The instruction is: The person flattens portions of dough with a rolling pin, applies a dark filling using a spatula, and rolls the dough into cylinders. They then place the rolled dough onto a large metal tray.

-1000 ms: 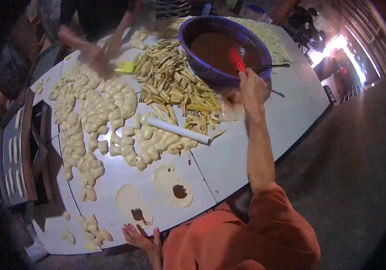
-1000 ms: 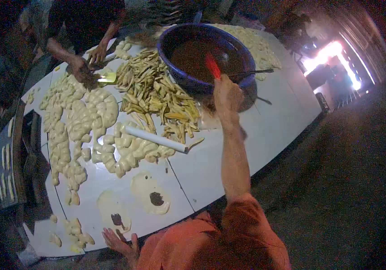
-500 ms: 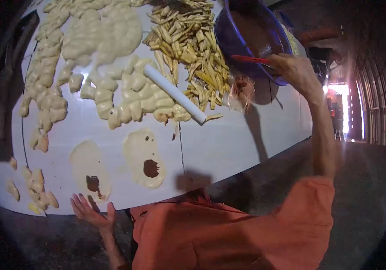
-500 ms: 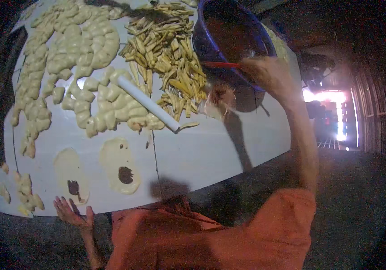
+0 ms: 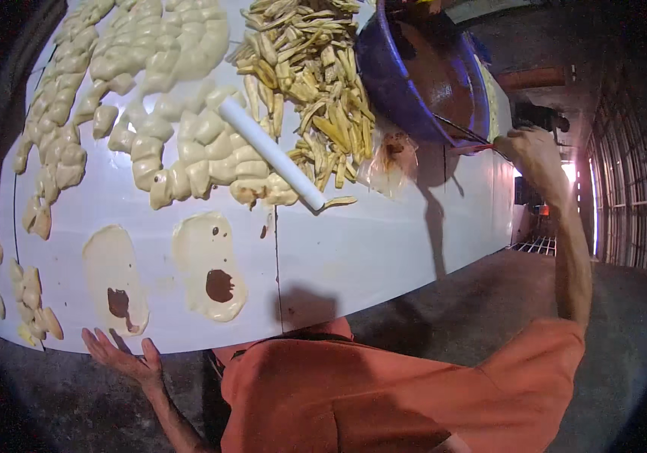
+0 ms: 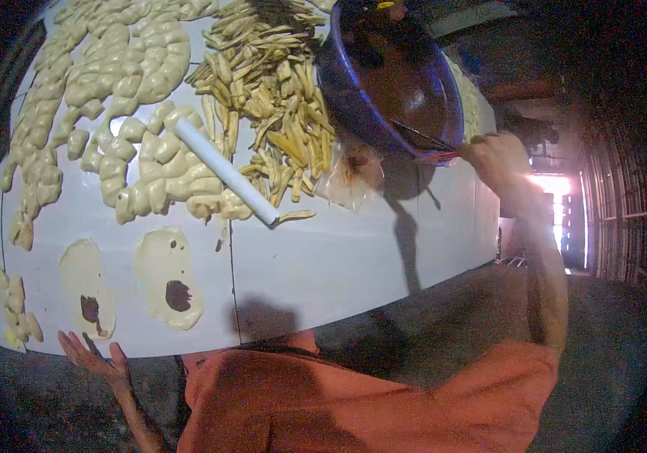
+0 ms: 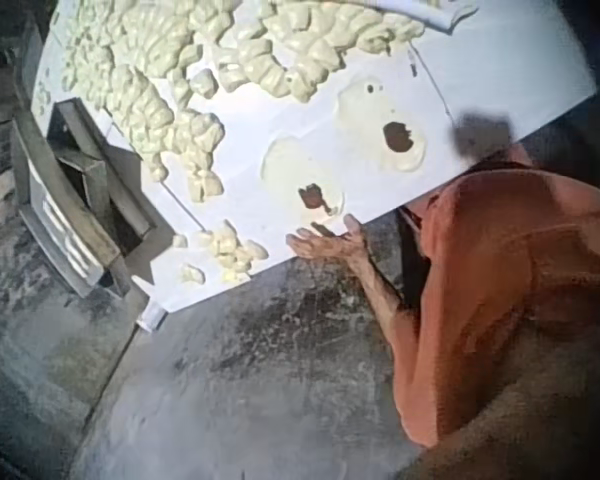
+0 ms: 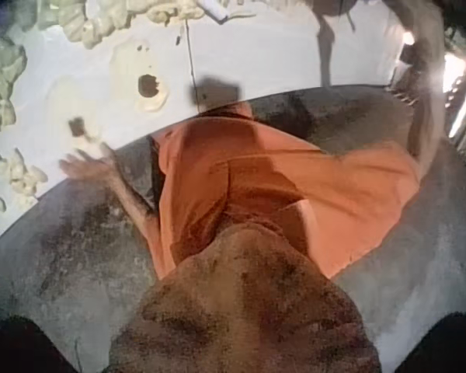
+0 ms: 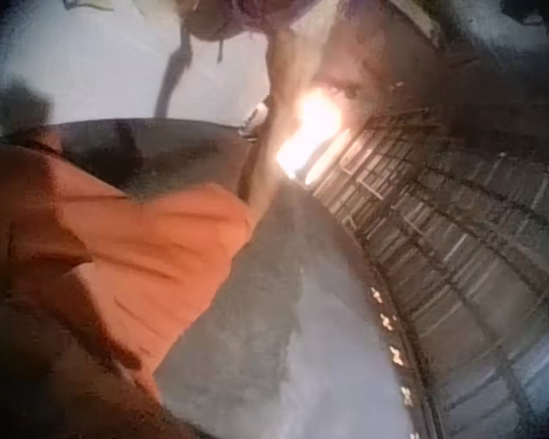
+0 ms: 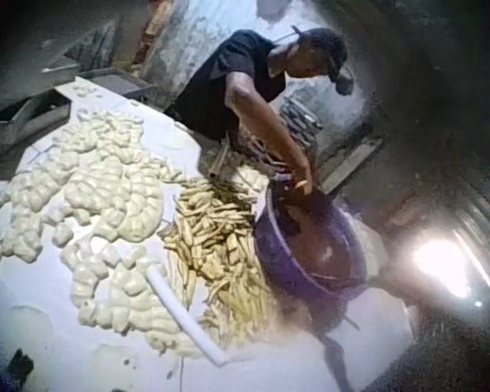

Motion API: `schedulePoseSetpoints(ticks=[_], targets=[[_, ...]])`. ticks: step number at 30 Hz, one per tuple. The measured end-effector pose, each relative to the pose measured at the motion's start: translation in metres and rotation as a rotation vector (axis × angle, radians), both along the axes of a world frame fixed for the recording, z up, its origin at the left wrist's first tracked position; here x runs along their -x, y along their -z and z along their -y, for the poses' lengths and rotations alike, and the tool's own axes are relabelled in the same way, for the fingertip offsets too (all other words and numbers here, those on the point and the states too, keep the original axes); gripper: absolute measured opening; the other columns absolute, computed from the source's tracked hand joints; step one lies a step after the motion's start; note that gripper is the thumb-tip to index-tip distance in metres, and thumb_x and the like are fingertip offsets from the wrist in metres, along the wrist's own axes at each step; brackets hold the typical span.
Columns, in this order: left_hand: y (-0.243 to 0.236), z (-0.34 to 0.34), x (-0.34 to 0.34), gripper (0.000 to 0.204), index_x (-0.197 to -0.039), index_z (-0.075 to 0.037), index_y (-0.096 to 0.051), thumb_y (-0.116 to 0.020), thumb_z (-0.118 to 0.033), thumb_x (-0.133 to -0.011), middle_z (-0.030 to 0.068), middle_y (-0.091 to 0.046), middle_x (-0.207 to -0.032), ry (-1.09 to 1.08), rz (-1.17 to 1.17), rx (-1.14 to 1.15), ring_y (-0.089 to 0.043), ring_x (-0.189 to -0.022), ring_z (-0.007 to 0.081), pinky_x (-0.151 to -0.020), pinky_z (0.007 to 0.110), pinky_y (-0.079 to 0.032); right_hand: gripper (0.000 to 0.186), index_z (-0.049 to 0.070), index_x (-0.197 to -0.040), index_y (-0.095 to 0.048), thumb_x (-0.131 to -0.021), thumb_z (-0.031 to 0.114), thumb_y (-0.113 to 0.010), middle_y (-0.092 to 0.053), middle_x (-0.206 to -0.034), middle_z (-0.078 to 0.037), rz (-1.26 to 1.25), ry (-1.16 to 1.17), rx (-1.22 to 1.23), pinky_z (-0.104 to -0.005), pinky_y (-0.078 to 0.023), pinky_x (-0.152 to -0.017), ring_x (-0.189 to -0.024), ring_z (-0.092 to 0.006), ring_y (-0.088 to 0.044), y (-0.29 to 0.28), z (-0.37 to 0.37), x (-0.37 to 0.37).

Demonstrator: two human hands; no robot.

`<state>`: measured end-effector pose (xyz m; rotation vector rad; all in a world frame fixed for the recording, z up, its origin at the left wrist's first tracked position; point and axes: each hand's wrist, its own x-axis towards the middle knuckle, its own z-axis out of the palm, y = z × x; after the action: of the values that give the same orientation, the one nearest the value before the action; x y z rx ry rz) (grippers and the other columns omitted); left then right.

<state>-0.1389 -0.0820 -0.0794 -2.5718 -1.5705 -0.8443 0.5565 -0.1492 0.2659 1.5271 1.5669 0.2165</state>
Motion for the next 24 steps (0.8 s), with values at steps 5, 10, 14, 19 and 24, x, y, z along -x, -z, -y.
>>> schedulePoseSetpoints(ticks=[5,10,14,19,24], targets=[[-0.003,-0.003,-0.002,0.084,-0.163,-0.006,-0.026,-0.055,-0.056,-0.101,0.0252,-0.022,-0.167,-0.002,-0.026,0.004,-0.023,-0.154,0.045,-0.119,0.066,-0.025,0.025,0.012,-0.12,-0.072,-0.101,0.025,-0.063,-0.072,-0.092,-0.018,-0.289,0.578,-0.513,-0.04,-0.053,-0.069,-0.083,-0.0283,-0.073,-0.016,0.019,0.019],[-0.002,-0.001,-0.006,0.089,-0.164,-0.004,-0.014,-0.056,-0.051,-0.102,0.0271,-0.019,-0.165,0.016,-0.032,0.134,-0.022,-0.153,0.046,-0.117,0.065,-0.035,0.023,0.012,-0.12,-0.072,-0.101,0.02,-0.061,-0.072,-0.094,-0.017,-0.213,0.389,-0.731,-0.0467,-0.055,-0.074,-0.086,-0.0371,-0.071,0.086,0.055,0.028],[-0.001,-0.004,-0.009,0.086,-0.164,-0.005,-0.021,-0.055,-0.054,-0.101,0.0269,-0.021,-0.166,-0.005,0.151,0.141,-0.022,-0.153,0.0454,-0.119,0.066,-0.024,0.021,0.01,-0.116,-0.074,-0.1,0.019,-0.064,-0.071,-0.089,-0.016,-0.286,0.282,-0.88,-0.048,-0.054,-0.07,-0.081,-0.0368,-0.07,0.106,0.078,0.09],[0.012,0.0,0.009,0.085,-0.163,-0.006,-0.025,-0.052,-0.058,-0.101,0.0256,-0.022,-0.167,0.019,0.009,0.118,-0.023,-0.153,0.0454,-0.12,0.067,-0.017,0.023,0.003,-0.107,-0.075,-0.098,0.024,-0.071,-0.073,-0.084,-0.01,-0.777,0.828,-1.269,-0.0344,-0.051,-0.066,-0.071,-0.0188,-0.065,0.126,0.103,0.102],[0.005,-0.003,0.01,0.086,-0.162,-0.005,-0.028,-0.056,-0.056,-0.099,0.0267,-0.022,-0.167,0.048,-0.079,0.141,-0.023,-0.153,0.0448,-0.122,0.066,-0.014,0.037,0.002,-0.11,-0.074,-0.09,0.033,-0.076,-0.072,-0.089,-0.012,-0.886,1.125,-1.242,-0.0369,-0.053,-0.076,-0.083,-0.0247,-0.068,0.22,0.087,0.12]])
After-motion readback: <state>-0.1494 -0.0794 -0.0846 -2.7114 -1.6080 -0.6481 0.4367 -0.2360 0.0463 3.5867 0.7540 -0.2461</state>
